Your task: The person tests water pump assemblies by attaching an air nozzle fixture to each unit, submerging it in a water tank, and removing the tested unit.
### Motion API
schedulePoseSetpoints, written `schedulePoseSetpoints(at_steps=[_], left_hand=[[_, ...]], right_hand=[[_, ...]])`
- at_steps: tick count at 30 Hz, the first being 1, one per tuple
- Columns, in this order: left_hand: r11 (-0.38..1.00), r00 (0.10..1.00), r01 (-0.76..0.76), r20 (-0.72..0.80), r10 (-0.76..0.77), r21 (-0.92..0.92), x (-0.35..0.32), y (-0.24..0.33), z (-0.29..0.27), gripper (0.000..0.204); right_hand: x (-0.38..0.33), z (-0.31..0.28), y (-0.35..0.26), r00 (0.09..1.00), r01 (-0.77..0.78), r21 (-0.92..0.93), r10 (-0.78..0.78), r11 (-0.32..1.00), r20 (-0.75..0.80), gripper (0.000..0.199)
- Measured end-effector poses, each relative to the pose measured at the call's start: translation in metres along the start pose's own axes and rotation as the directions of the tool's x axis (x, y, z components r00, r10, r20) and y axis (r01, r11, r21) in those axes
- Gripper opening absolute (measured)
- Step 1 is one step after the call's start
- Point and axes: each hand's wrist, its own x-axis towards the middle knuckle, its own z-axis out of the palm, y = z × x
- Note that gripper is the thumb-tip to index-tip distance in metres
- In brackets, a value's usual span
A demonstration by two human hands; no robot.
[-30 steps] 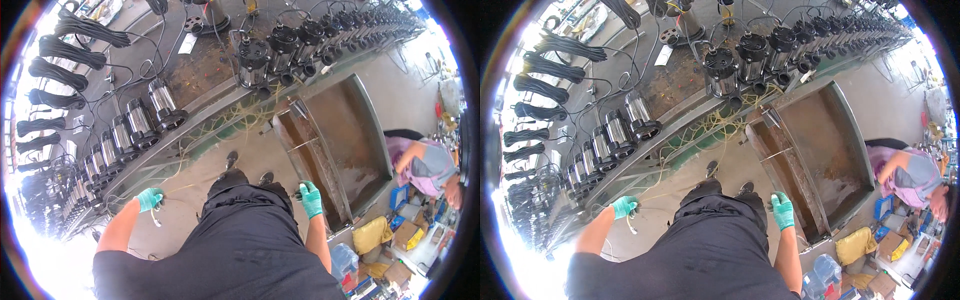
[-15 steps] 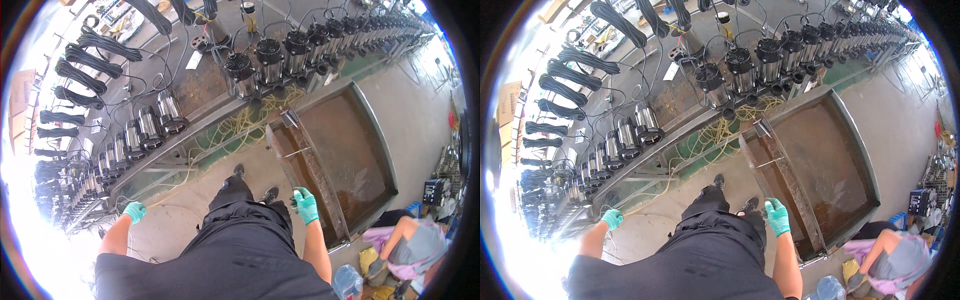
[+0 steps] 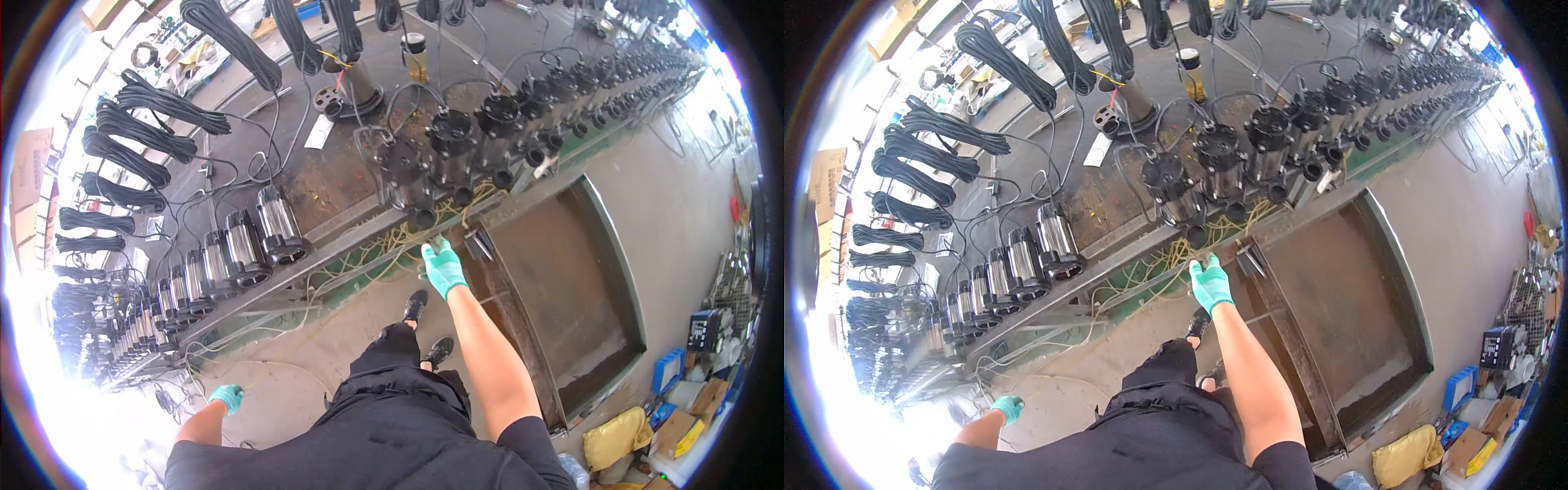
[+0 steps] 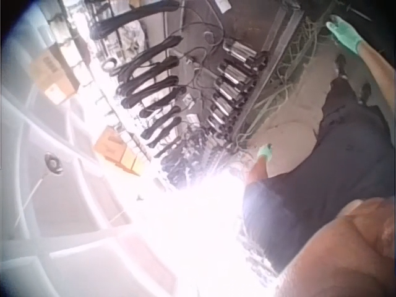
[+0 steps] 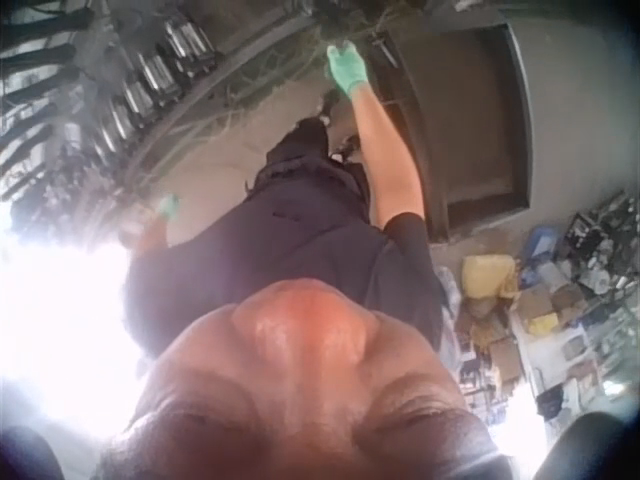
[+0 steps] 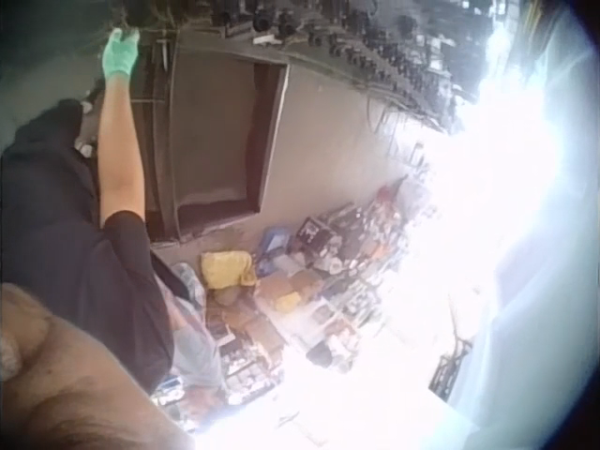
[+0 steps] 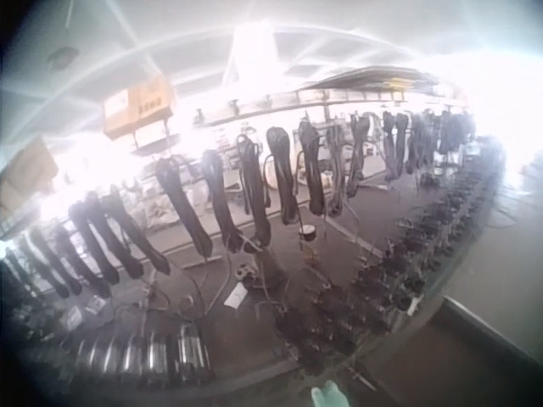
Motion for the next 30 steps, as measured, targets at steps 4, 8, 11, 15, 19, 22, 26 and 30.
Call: schedulePoseSetpoints(at_steps=[4, 8, 11, 15, 19, 22, 26, 30], left_hand=[[0.994, 0.992, 0.090, 0.096, -0.084, -0.061, 0.011, -0.017, 0.012, 0.040], [0.992, 0.981, 0.104, 0.171, -0.089, -0.077, 0.020, -0.036, 0.029, 0.041], [0.986, 0.966, 0.141, 0.231, -0.117, -0.093, 0.029, -0.048, 0.040, 0.042], [0.977, 0.964, 0.149, 0.244, -0.109, -0.152, 0.045, -0.065, 0.050, 0.041], [0.977, 0.980, 0.082, 0.193, -0.043, -0.198, 0.073, -0.085, 0.052, 0.035], [0.989, 0.987, 0.003, 0.160, 0.021, -0.150, 0.106, -0.096, 0.057, 0.029], [0.832, 0.887, 0.348, 0.439, -0.143, -0.433, 0.158, -0.096, 0.064, 0.023], [0.987, 0.907, 0.102, 0.418, -0.040, -0.125, 0.197, -0.082, 0.049, 0.024]], right_hand=[[0.087, 0.036, 0.009, 0.961, -0.041, -0.092, 0.015, 0.995, -0.274, 0.062], [0.110, 0.033, -0.005, 0.968, -0.144, 0.487, 0.226, 0.862, -0.114, 0.016], [0.080, 0.032, -0.033, 0.974, -0.163, 0.392, 0.210, 0.905, -0.081, 0.014], [0.011, 0.023, -0.075, 0.967, -0.219, 0.394, 0.253, 0.893, -0.037, 0.012], [-0.100, -0.026, -0.085, 0.948, -0.184, 0.314, 0.253, 0.931, -0.195, 0.037], [-0.193, -0.073, -0.080, 0.920, -0.195, 0.307, 0.282, 0.932, -0.271, 0.072], [-0.264, -0.128, -0.061, 0.806, -0.399, 0.009, 0.355, 0.917, -0.474, 0.062], [-0.289, -0.163, -0.032, 0.767, -0.441, -0.055, 0.344, 0.896, -0.542, 0.053]])
